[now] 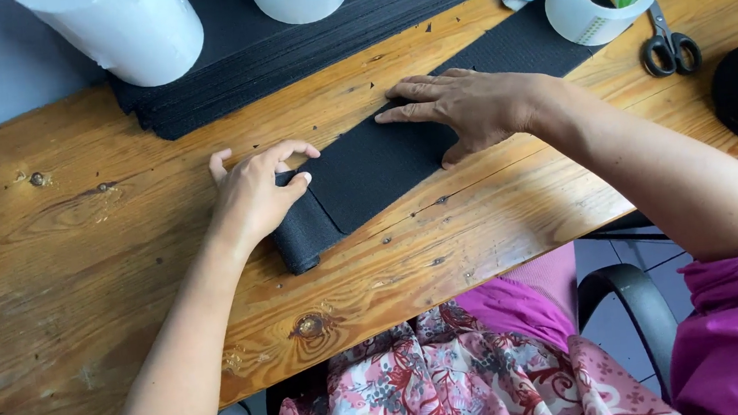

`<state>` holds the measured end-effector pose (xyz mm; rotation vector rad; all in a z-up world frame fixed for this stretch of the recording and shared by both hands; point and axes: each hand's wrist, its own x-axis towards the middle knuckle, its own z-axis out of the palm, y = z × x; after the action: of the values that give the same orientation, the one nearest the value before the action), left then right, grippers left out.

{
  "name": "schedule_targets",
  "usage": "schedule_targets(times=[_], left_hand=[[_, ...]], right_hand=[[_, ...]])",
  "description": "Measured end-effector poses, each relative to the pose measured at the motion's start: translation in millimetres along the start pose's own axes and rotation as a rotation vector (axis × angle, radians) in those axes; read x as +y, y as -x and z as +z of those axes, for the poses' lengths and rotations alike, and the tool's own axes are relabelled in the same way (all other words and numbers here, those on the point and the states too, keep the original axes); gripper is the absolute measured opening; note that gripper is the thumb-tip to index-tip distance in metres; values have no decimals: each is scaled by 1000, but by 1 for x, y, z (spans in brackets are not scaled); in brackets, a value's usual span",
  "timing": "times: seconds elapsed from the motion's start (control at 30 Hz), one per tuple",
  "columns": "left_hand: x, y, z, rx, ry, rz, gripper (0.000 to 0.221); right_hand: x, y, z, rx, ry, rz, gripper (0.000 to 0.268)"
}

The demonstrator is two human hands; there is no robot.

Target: Applying adhesive tape to a black foam strip and smoothing it down on a wooden workbench.

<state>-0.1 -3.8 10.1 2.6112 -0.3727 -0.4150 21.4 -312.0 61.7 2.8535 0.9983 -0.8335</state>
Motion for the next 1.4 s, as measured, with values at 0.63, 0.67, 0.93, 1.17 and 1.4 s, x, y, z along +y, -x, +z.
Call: schedule_targets(times=[0.63,0.67,0.93,1.17,1.4], left_hand=[[1,3,-6,7,7,50,37],[0,2,-6,6,7,36,37],[1,7,-4,21,-5,27,35],[5,14,0,136,-106,117,27],[4,11,10,168,-120,162,37]], right_hand=[[64,34,48,125,-73,185,71],[66,34,57,147,-74,185,69],[70,32,79,176,-90,190,65],[74,29,87,206,-69,179,65],[72,28,111,394,57,224,62]])
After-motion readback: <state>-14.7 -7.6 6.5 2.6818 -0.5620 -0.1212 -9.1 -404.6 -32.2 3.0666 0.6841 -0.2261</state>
